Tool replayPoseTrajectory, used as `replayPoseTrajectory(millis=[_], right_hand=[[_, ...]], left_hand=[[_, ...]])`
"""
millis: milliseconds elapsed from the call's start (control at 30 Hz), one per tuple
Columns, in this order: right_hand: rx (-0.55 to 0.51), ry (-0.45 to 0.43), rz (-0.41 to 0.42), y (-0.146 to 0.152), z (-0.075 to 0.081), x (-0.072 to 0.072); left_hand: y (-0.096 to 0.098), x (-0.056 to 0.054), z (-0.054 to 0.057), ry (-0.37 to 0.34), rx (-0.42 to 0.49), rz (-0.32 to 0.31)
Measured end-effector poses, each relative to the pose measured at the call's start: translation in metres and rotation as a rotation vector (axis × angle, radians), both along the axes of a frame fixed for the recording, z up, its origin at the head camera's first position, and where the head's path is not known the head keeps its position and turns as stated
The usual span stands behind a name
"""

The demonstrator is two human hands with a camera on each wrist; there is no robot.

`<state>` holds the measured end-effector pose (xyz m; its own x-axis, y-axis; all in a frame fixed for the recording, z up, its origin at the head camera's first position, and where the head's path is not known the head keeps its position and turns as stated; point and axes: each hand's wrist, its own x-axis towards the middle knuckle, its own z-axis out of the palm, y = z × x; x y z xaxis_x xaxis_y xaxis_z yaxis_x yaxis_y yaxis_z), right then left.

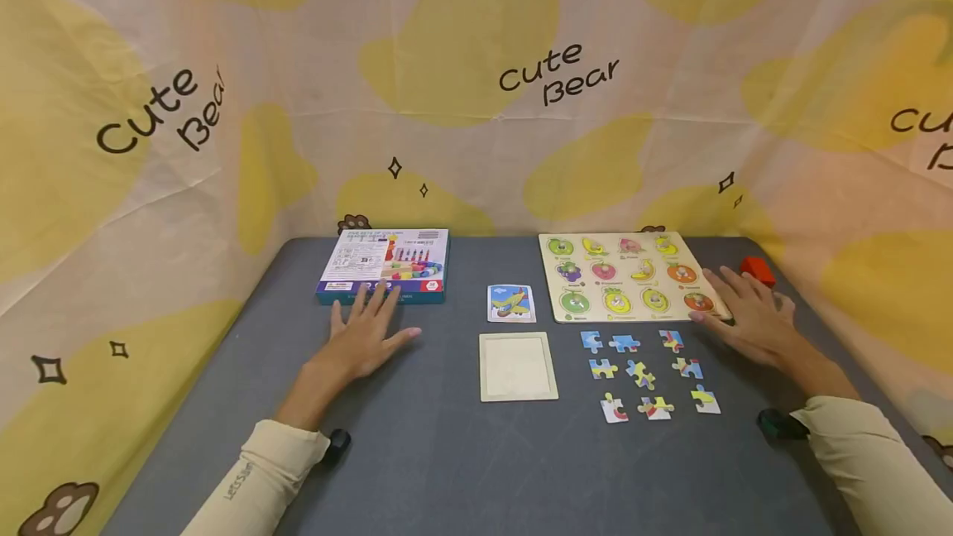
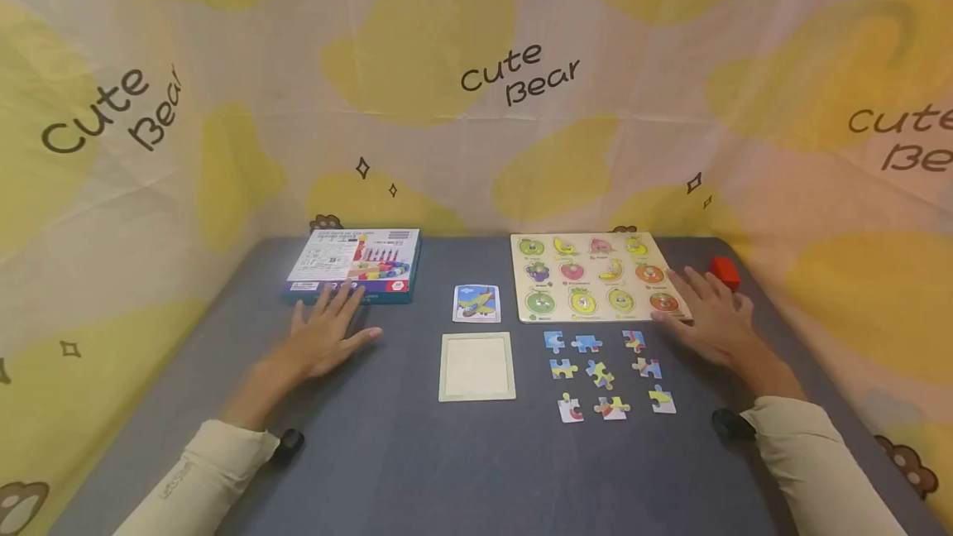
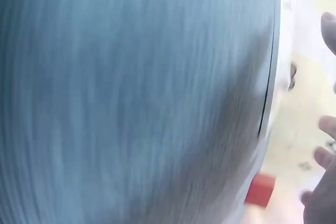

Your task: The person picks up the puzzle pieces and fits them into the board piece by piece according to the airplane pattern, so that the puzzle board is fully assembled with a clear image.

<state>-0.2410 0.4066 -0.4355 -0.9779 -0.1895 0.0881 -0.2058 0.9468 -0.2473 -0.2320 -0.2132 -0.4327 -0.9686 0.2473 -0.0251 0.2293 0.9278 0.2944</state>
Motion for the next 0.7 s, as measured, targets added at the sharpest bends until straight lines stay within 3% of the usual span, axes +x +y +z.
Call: replayPoseTrajectory(millis=[267, 433, 700], right_hand=[[-0.021, 0.004, 0.070, -0.057, 0.003, 0.008], [-0.045, 0.030, 0.160, -0.092, 0.008, 0.011], [-0.127, -0.011, 0.284, -0.132, 0.008, 0.010]], left_hand=[[0.058, 0.022, 0.009, -0.089, 0.160, -0.164], [0.086, 0.032, 0.012, -0.162, 0.203, -0.238], [0.107, 0.036, 0.004, -0.191, 0.209, -0.273]])
